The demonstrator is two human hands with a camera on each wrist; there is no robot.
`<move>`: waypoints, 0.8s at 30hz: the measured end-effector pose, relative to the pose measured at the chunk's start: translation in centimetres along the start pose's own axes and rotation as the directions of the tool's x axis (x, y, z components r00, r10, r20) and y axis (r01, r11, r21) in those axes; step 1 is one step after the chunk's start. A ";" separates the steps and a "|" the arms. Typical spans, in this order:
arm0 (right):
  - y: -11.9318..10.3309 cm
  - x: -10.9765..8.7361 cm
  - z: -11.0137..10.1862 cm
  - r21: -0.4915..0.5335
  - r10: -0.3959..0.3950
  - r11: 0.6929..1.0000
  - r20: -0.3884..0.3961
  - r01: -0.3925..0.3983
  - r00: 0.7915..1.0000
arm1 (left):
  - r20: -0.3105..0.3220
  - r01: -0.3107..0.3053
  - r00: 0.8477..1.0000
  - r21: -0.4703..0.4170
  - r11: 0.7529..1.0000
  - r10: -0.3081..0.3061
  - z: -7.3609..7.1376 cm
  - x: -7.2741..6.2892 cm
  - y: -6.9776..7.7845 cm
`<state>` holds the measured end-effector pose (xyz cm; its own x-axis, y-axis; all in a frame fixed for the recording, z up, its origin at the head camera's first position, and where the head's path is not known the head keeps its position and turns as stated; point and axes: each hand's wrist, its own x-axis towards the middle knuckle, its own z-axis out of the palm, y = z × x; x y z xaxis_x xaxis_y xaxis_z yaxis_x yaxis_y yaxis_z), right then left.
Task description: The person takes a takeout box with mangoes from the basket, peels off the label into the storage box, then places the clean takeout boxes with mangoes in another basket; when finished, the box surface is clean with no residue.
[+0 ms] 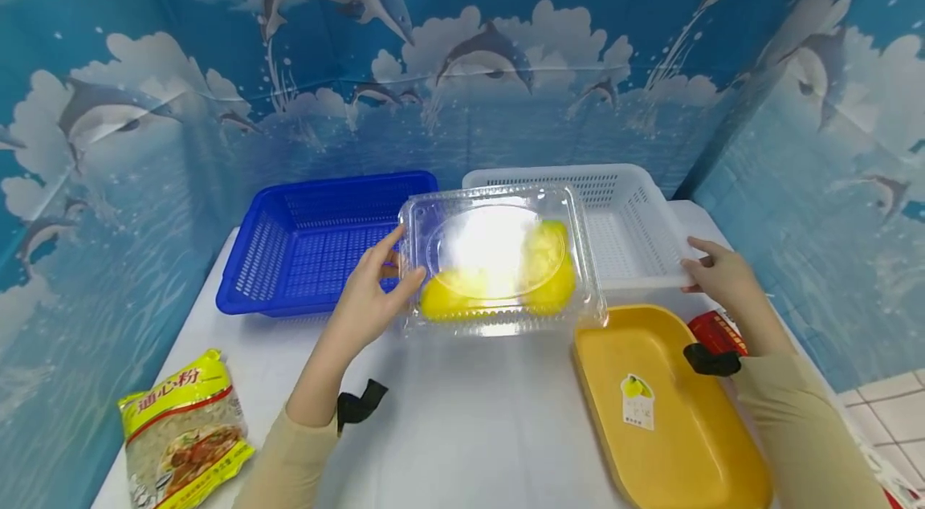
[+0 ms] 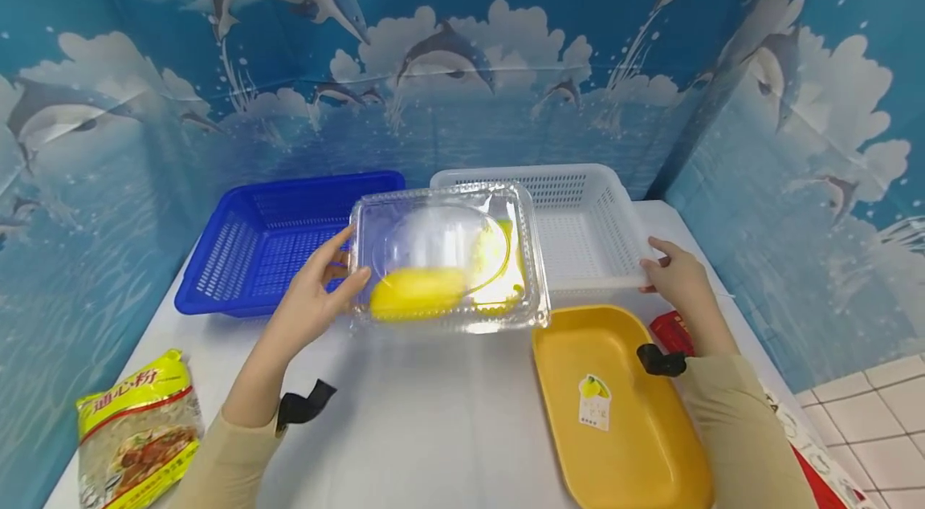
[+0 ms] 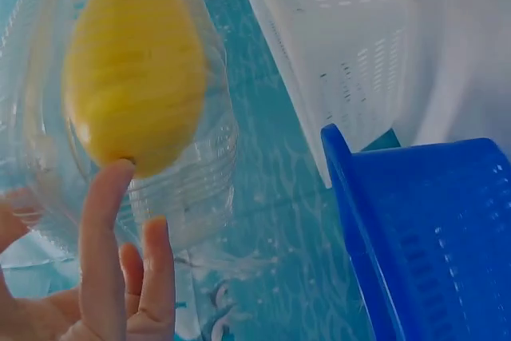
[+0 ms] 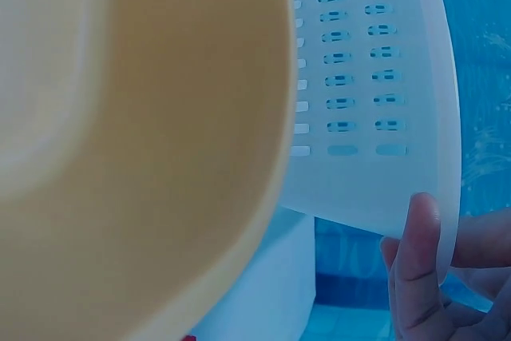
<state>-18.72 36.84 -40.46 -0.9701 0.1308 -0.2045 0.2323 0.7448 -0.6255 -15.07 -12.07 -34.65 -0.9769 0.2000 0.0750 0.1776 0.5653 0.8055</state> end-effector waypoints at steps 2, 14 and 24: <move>0.0 0.0 0.1 -0.001 0.004 1.000 -0.001 -0.004 1.000 | 0.015 0.031 0.999 -0.037 0.999 -0.030 0.2 2.0 0.5; -0.5 -0.3 0.3 0.022 0.024 0.999 -0.009 -0.024 1.000 | 0.068 0.161 0.986 -0.209 0.965 -0.150 5.4 11.0 1.5; -0.2 -0.1 0.5 -0.020 0.011 1.000 -0.042 -0.011 0.999 | 0.045 0.085 0.995 0.055 0.995 -0.087 10.3 12.5 1.3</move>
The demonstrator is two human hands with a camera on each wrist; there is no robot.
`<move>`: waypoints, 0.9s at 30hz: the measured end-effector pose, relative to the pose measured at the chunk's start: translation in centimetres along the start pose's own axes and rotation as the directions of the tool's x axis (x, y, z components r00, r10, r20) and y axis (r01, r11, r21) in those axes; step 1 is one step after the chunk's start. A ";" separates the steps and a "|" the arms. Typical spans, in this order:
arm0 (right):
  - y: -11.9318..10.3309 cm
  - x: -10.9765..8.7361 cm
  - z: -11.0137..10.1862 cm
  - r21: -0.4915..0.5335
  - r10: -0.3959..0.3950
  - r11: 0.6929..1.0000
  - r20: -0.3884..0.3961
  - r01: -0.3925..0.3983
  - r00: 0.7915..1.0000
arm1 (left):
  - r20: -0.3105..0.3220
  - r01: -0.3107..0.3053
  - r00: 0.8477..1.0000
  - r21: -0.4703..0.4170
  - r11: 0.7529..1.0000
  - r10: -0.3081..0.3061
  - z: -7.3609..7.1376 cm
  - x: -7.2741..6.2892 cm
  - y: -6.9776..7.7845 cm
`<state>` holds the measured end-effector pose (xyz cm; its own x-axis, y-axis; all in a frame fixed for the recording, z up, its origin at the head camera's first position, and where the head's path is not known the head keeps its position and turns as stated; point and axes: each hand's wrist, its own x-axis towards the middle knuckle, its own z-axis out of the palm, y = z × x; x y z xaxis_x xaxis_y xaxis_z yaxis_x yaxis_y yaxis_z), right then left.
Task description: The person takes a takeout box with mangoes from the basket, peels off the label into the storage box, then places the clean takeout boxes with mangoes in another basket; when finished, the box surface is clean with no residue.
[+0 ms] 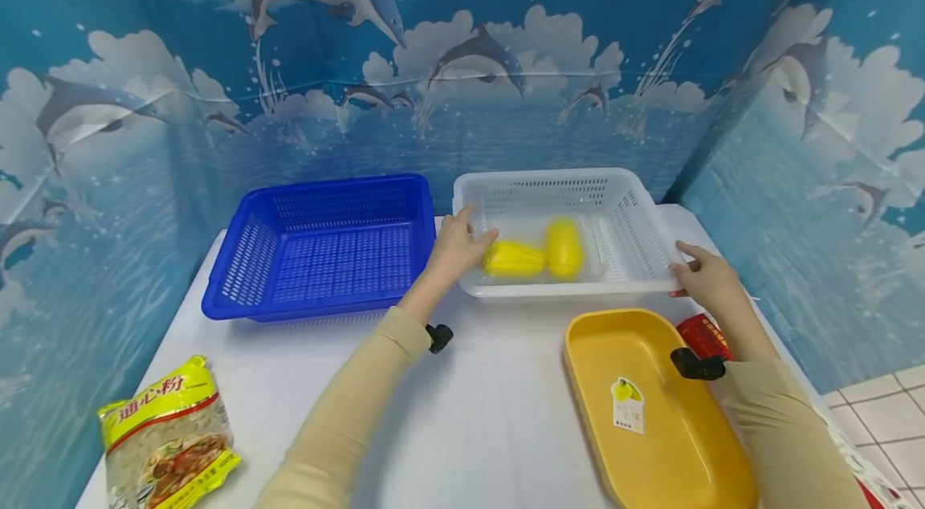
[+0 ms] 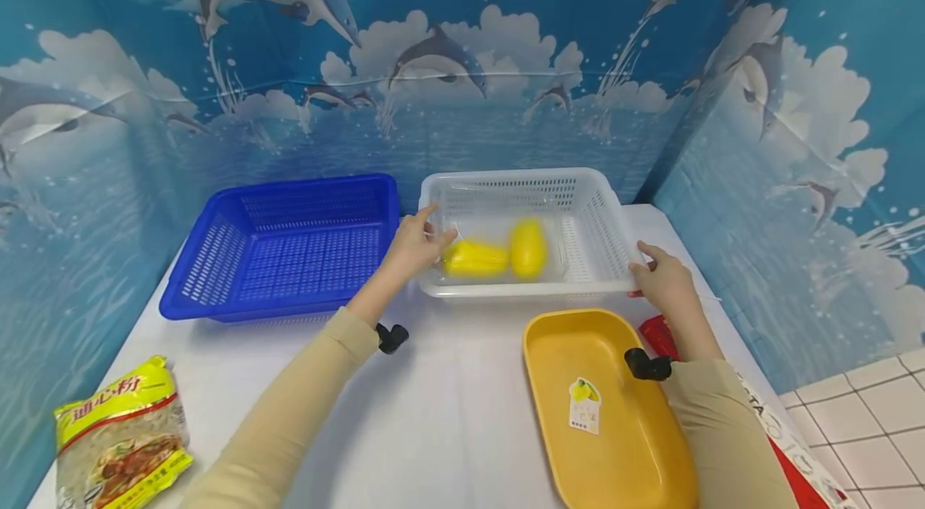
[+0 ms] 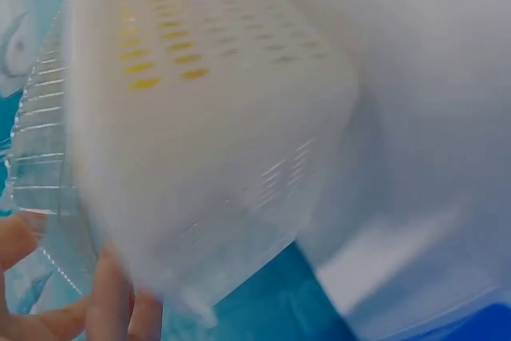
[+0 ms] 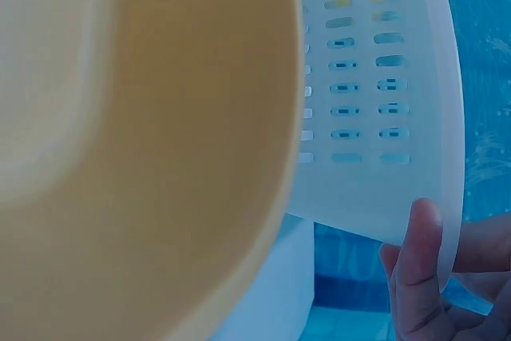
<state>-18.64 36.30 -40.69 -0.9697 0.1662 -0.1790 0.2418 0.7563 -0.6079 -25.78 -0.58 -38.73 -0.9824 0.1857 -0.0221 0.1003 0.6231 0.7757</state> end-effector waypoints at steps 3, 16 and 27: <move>0.0 0.0 0.1 0.008 0.012 1.000 0.012 -0.012 1.000 | -0.015 -0.001 1.000 0.040 0.999 0.001 0.8 0.0 -0.3; -0.3 0.2 0.3 -0.002 0.040 0.999 0.005 -0.040 0.999 | 0.055 -0.064 0.997 0.261 0.963 0.051 1.9 -0.6 0.3; -0.6 -0.1 -0.2 -0.004 0.042 0.999 0.018 -0.042 0.999 | 0.042 -0.165 0.986 0.087 0.983 0.162 -1.0 -2.7 -0.4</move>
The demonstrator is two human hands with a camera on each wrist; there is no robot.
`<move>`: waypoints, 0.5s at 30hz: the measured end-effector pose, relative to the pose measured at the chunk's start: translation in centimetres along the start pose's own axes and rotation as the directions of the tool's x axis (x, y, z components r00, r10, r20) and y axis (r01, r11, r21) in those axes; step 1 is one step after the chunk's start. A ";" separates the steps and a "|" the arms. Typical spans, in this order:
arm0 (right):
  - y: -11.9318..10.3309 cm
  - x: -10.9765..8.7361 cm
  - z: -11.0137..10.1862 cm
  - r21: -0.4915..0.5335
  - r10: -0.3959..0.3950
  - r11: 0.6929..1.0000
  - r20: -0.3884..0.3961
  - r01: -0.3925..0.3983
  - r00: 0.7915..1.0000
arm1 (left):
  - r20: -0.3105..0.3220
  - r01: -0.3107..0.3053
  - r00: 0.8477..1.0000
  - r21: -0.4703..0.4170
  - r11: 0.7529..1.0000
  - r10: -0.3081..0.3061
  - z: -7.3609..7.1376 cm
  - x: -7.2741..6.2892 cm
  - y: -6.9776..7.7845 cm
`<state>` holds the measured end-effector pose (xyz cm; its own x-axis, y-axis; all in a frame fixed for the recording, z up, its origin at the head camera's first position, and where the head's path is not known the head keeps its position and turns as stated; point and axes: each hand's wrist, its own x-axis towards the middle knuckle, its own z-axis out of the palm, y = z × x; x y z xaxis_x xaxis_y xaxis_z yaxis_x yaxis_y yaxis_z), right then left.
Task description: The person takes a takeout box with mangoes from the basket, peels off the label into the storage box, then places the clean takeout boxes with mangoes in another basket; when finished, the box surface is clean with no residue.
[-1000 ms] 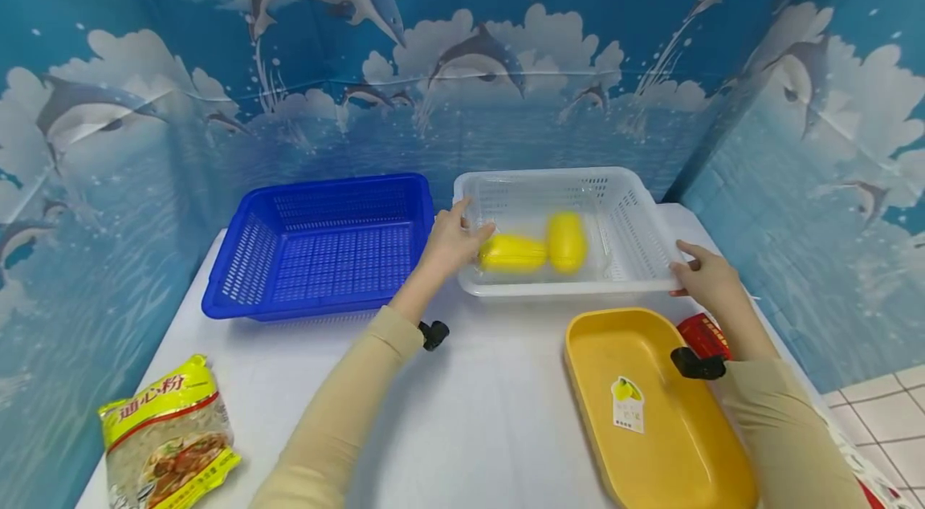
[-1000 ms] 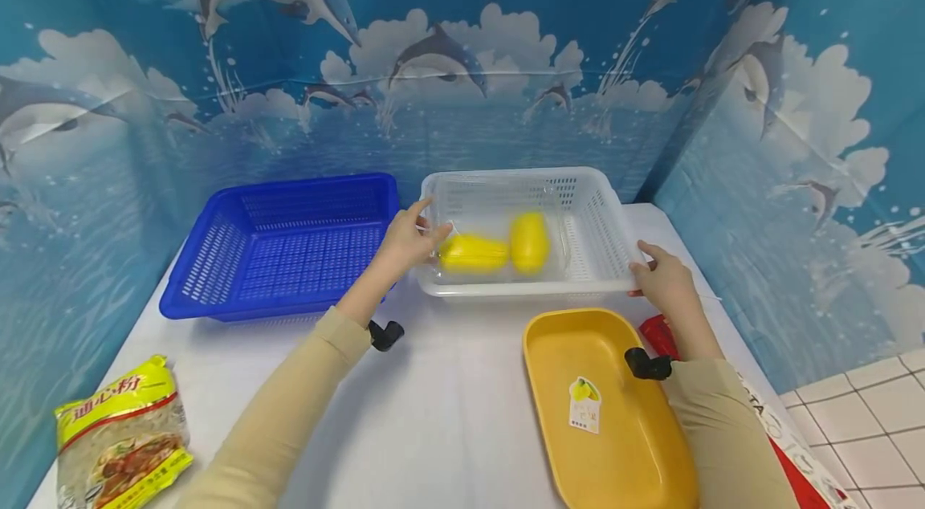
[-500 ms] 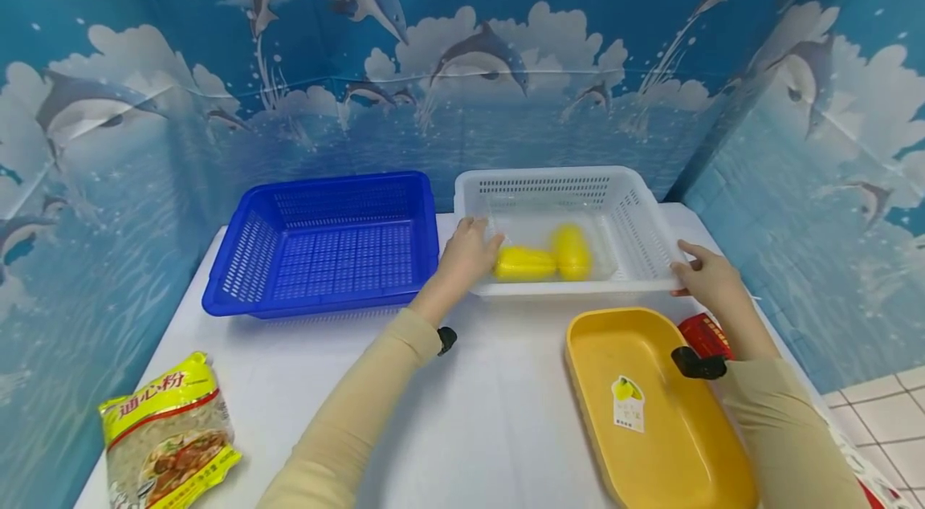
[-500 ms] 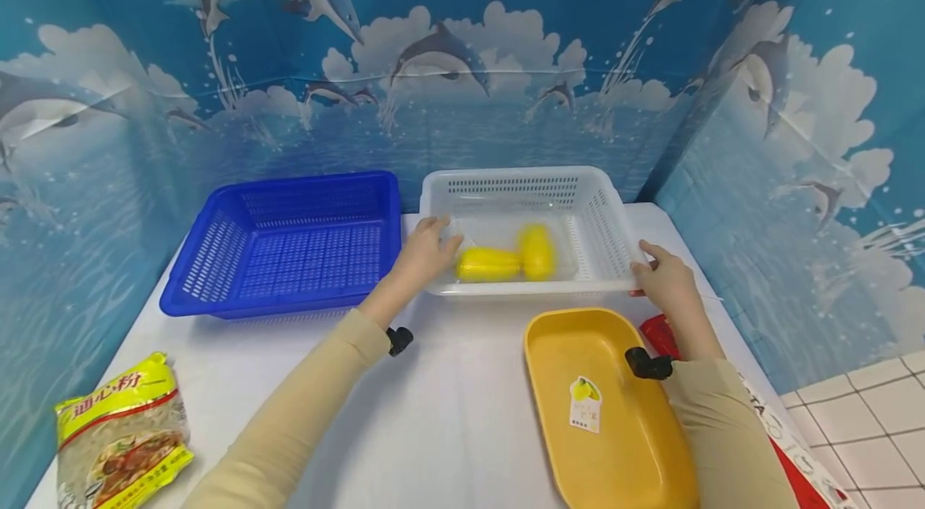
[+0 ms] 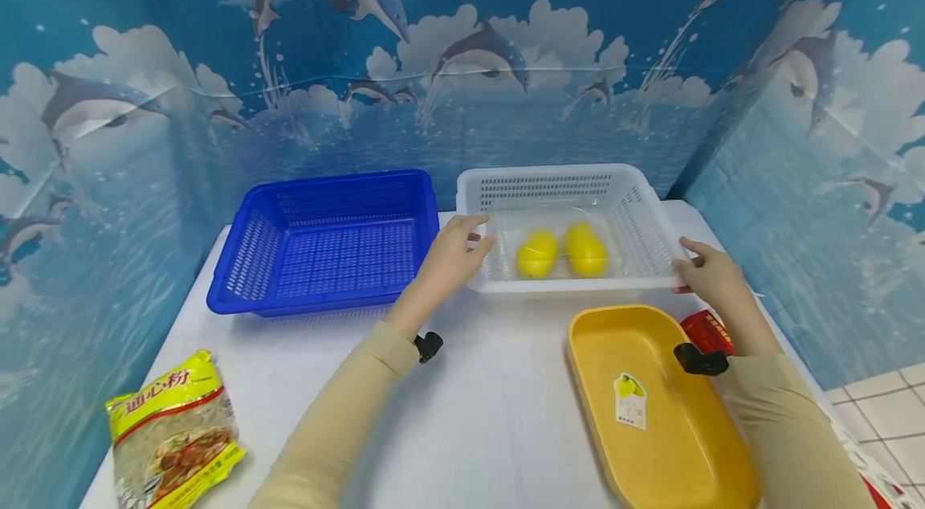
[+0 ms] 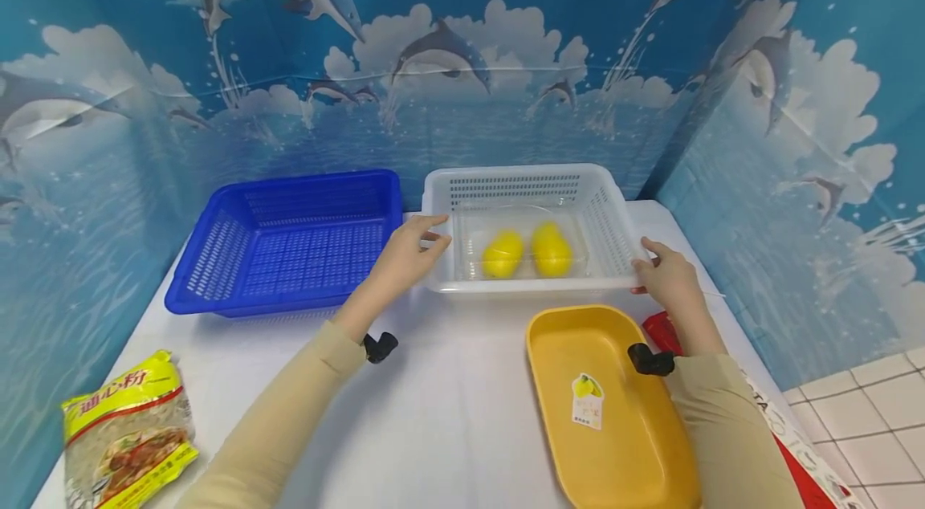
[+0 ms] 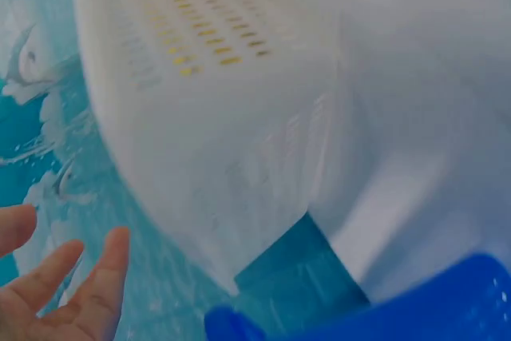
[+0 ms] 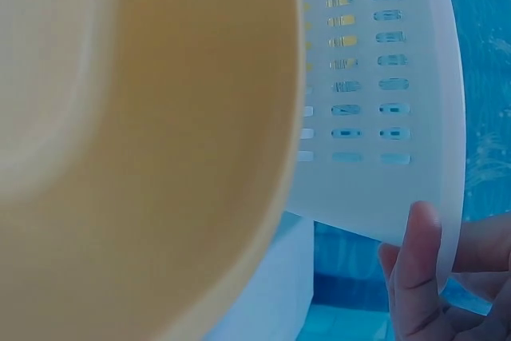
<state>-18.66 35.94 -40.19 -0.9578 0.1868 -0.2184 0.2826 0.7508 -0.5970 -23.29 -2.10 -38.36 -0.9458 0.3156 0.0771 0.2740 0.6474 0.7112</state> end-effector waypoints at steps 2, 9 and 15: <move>0.1 0.1 -0.1 -0.011 -0.004 1.000 -0.003 0.004 1.000 | -0.004 -0.011 1.000 -0.013 1.000 0.011 -1.1 -0.6 -0.3; 0.9 0.3 -0.5 -0.077 -0.023 0.997 -0.002 0.023 1.000 | 0.029 0.041 0.999 0.017 0.999 -0.042 -4.6 -3.4 -2.8; 0.8 0.2 -1.2 -0.139 -0.003 0.990 0.030 0.007 1.000 | 0.016 0.096 0.995 0.050 0.994 -0.096 -8.0 -4.9 -5.4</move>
<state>-18.70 37.31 -39.81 -0.9567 0.1652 -0.2397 0.2655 0.8328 -0.4857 -21.52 -12.70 -36.93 -0.9649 0.2624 -0.0028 0.1906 0.7082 0.6797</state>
